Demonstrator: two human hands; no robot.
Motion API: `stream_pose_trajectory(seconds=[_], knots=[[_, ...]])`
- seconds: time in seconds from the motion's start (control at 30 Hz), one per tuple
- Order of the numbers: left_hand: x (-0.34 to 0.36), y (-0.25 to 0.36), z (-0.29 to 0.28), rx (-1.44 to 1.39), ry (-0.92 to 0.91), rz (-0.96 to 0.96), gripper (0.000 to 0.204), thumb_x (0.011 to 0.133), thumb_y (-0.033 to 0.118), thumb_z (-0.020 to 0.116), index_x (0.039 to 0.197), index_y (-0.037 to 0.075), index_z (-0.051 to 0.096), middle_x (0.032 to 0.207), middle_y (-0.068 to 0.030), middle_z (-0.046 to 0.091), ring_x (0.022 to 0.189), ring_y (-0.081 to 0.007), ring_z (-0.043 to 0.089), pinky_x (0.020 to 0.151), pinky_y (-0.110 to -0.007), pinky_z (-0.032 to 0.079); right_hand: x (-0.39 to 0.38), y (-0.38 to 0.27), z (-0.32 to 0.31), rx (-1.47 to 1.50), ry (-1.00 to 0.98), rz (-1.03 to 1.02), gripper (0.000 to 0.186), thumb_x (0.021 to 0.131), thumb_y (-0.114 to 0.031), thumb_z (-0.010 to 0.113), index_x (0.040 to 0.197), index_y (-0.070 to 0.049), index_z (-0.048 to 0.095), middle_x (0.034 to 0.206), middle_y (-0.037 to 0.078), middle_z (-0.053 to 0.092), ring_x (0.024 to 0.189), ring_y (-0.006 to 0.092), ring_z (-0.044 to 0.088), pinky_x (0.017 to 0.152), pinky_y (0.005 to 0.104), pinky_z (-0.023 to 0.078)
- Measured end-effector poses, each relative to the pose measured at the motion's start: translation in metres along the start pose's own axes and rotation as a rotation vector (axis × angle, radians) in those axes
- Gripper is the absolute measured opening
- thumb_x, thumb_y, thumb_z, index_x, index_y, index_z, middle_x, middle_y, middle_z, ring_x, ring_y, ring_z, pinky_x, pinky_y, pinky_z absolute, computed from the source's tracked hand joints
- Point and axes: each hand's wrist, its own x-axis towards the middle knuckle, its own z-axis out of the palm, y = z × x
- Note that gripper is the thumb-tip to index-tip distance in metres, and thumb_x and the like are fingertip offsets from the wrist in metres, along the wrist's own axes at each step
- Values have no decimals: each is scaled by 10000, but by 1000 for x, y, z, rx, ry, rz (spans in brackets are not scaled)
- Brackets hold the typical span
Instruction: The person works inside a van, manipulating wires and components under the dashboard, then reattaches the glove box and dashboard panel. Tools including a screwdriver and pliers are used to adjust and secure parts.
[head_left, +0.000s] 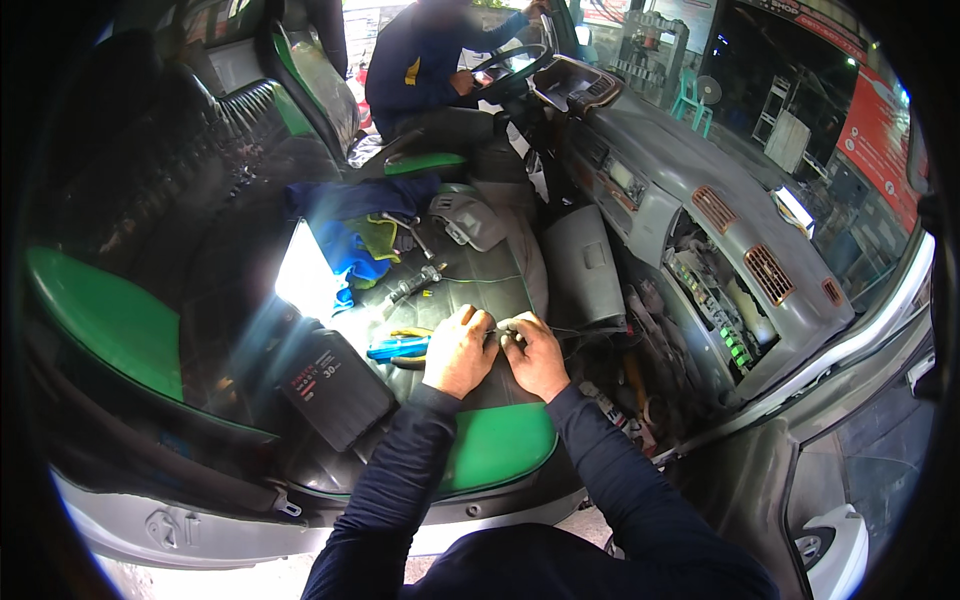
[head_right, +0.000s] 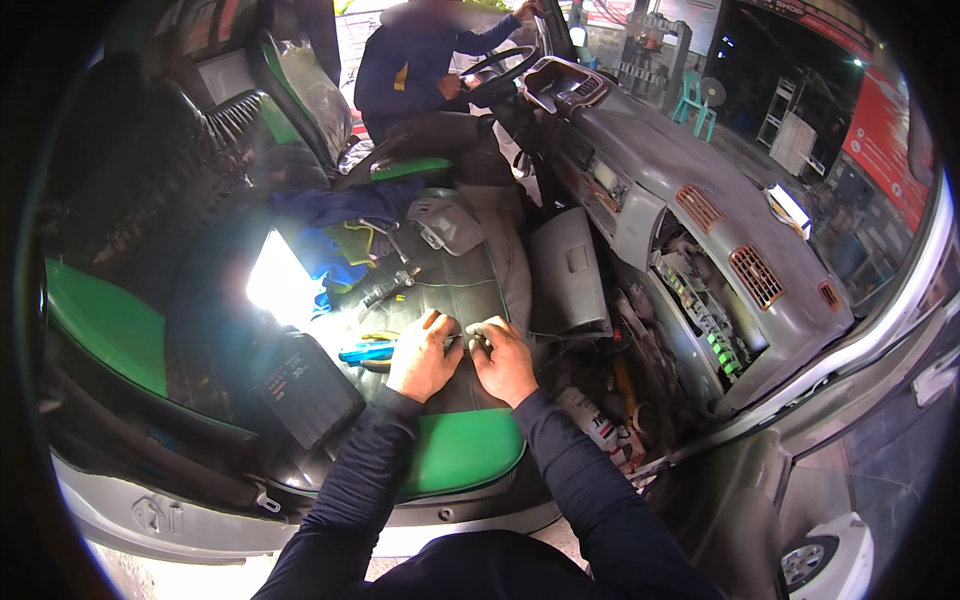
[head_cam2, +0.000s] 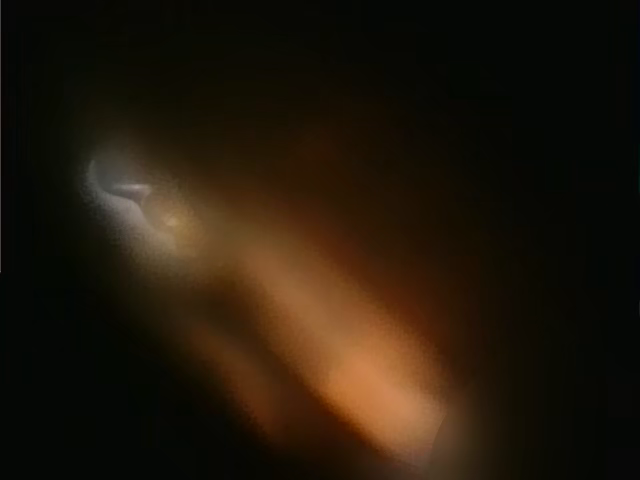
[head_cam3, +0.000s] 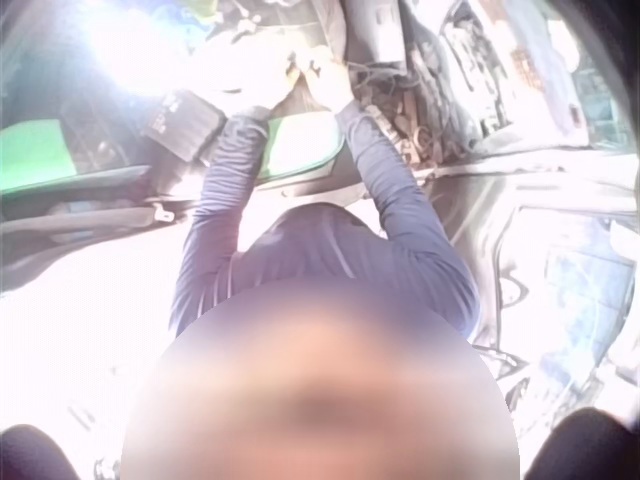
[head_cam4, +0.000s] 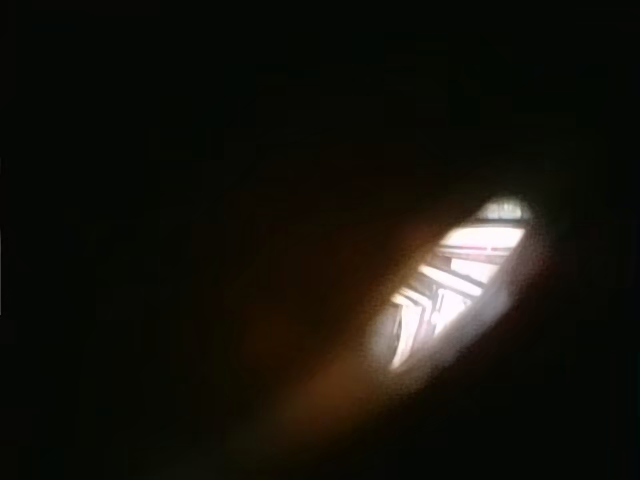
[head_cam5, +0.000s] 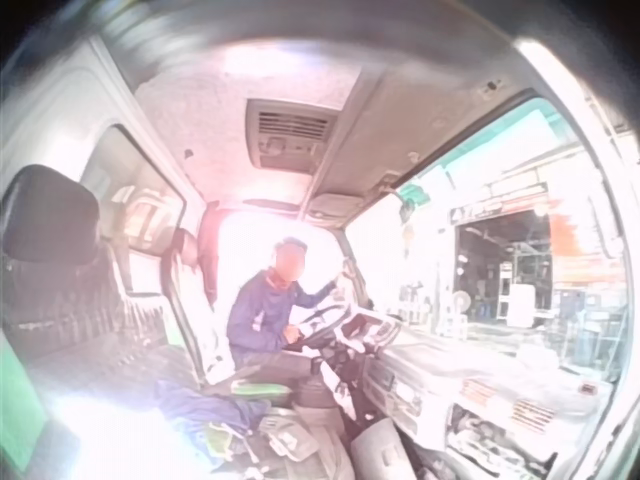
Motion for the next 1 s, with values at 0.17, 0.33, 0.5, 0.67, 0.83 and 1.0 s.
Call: stream_pose_trajectory(seconds=[0.17, 0.33, 0.5, 0.67, 0.83, 1.0], knots=[[0, 0, 1, 62, 13, 6, 167, 903, 184, 769, 1027, 80, 729, 1019, -125, 684, 977, -373, 700, 871, -486, 544, 1, 2, 1, 4, 19, -35, 185, 910, -42, 717, 1095, -41, 711, 1035, 128, 683, 965, 364, 680, 851, 452, 559], [-1, -4, 4, 235, 127, 59, 139, 921, 224, 764, 1028, 138, 746, 984, -79, 699, 998, -311, 696, 919, -455, 505, 1, 0, 0, -12, 9, 0, 190, 908, -30, 724, 1098, -28, 722, 1030, 123, 692, 939, 335, 685, 849, 426, 556], [-3, -10, 6, 304, 90, -5, 146, 933, 215, 750, 1058, 140, 743, 982, -81, 700, 986, -323, 691, 922, -462, 503, 1, -2, 0, 26, 18, 22, 192, 899, -13, 730, 1090, -22, 731, 1008, 118, 693, 899, 308, 686, 824, 407, 557], [-2, -7, 4, 231, 80, 30, 128, 946, 195, 737, 1052, 124, 730, 985, -93, 687, 974, -328, 686, 914, -472, 509, 0, -1, 0, 33, 15, 15, 192, 903, -11, 727, 1094, -22, 719, 1004, 122, 685, 907, 313, 686, 829, 411, 557], [1, 0, 2, 161, 146, 170, 95, 957, 186, 717, 1034, 132, 704, 961, -74, 658, 957, -285, 676, 823, -417, 513, 0, 2, 0, -41, 0, -12, 199, 922, -62, 719, 1120, -48, 711, 1056, 124, 685, 989, 358, 689, 860, 453, 562], [-2, 1, 7, 200, 34, 118, 110, 962, 170, 723, 1044, 97, 733, 968, -79, 686, 952, -315, 678, 832, -451, 546, 0, 1, 0, -27, 8, -26, 209, 909, -48, 717, 1117, -46, 709, 1057, 124, 685, 993, 368, 691, 858, 457, 563]])
